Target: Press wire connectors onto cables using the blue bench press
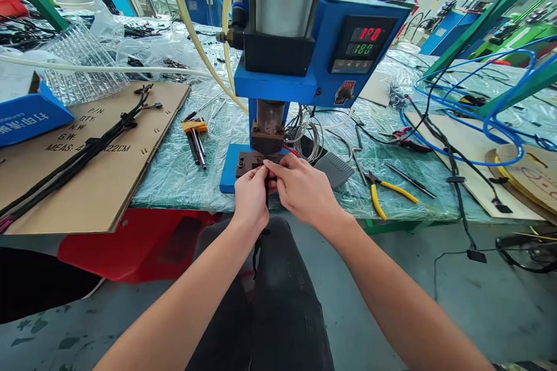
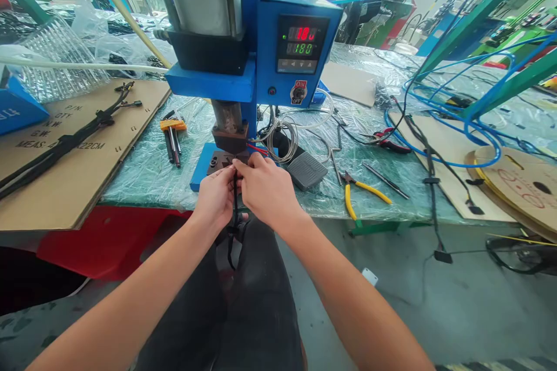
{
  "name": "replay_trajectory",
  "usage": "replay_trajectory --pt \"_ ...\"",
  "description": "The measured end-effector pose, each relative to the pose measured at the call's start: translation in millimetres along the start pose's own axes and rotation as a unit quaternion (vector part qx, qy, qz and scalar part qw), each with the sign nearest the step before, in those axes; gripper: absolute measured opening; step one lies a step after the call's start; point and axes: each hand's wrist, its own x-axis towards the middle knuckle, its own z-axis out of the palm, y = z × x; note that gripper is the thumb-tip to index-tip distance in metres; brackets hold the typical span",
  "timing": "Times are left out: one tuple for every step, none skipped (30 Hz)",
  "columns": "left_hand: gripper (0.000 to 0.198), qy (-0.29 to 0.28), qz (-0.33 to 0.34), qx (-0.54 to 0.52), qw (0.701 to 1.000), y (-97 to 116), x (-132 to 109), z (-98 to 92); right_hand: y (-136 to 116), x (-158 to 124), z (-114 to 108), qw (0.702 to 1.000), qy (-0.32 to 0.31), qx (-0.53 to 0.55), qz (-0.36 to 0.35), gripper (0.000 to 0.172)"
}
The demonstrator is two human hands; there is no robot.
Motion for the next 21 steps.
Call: replay_trajectory --pt "0.022 -0.001 -0.001 0.002 1.000 -0.5 0.1 0.1 0.6 0.2 -0.4 1.000 0.000 -0.003 -0.001 0.047" --pt "0.021 -0.003 0.000 0.006 1.000 -0.9 0.3 0.0 1.1 0.4 -0.8 1.000 0.001 -0.007 -0.003 0.047" --pt "0.021 -0.006 0.002 0.009 1.000 -1.2 0.4 -0.2 1.4 0.7 -1.2 1.000 0.002 -0.011 -0.005 0.046" --pt "0.020 -0.009 0.004 0.012 1.000 -1.4 0.5 -0.5 1.7 1.1 -1.7 1.000 0.004 -0.016 -0.008 0.046" --pt "0.020 -0.012 0.005 0.013 1.000 -1.5 0.6 -0.9 1.8 1.6 -2.1 1.000 0.005 -0.020 -0.011 0.046" --pt "0.020 -0.013 0.007 0.014 1.000 -1.6 0.5 -1.4 1.8 2.0 -2.5 1.000 0.006 -0.023 -0.013 0.046" --pt "0.020 -0.015 0.008 0.013 1.000 -1.6 0.5 -1.9 1.7 2.3 -2.7 1.000 0.006 -0.025 -0.014 0.046" --pt "0.020 -0.017 0.009 0.013 1.000 -1.6 0.4 -2.4 1.4 2.6 -2.7 1.000 0.005 -0.026 -0.015 0.046" --pt "0.019 -0.019 0.009 0.013 1.000 -1.5 0.2 -2.9 1.1 2.6 -2.3 1.000 0.004 -0.025 -0.014 0.046" --pt "0.018 -0.021 0.009 0.013 1.000 -1.4 0.1 -3.4 0.6 2.4 -1.5 1.000 0.005 -0.024 -0.011 0.046" --pt "0.018 -0.022 0.009 0.015 1.000 -1.2 0.0 -3.9 0.0 2.1 -0.2 1.000 0.007 -0.023 -0.008 0.046" --pt "0.017 -0.021 0.008 0.017 1.000 -1.0 0.0 -4.4 -0.7 1.6 1.5 1.000 0.010 -0.021 -0.004 0.046" --pt "0.016 -0.021 0.007 0.021 1.000 -0.8 0.0 -5.0 -1.4 1.1 3.4 1.000 0.014 -0.019 0.001 0.046" --pt "0.016 -0.020 0.006 0.024 0.999 -0.5 0.2 -5.5 -2.0 0.5 5.7 1.000 0.019 -0.017 0.006 0.046" --pt "0.016 -0.020 0.005 0.027 0.999 -0.3 0.3 -5.9 -2.5 -0.1 8.0 1.000 0.024 -0.014 0.010 0.046" --pt "0.015 -0.020 0.005 0.029 0.999 -0.1 0.5 -6.2 -2.9 -0.5 10.3 0.999 0.030 -0.011 0.013 0.046" --pt "0.015 -0.021 0.005 0.030 0.999 0.1 0.7 -6.4 -3.0 -0.9 12.4 0.999 0.037 -0.008 0.016 0.046" --pt "0.015 -0.021 0.005 0.030 0.999 0.2 0.9 -6.4 -3.0 -1.3 14.3 0.999 0.043 -0.006 0.017 0.046" --pt "0.015 -0.020 0.004 0.030 0.999 0.3 1.1 -6.4 -2.8 -1.5 15.8 0.999 0.048 -0.004 0.018 0.046" --pt "0.015 -0.019 0.003 0.031 0.999 0.2 1.4 -6.3 -2.6 -1.7 17.0 0.998 0.052 -0.002 0.019 0.046" --pt "0.015 -0.018 0.003 0.031 0.999 0.1 1.6 -6.2 -2.2 -1.9 17.9 0.998 0.054 -0.002 0.019 0.046"
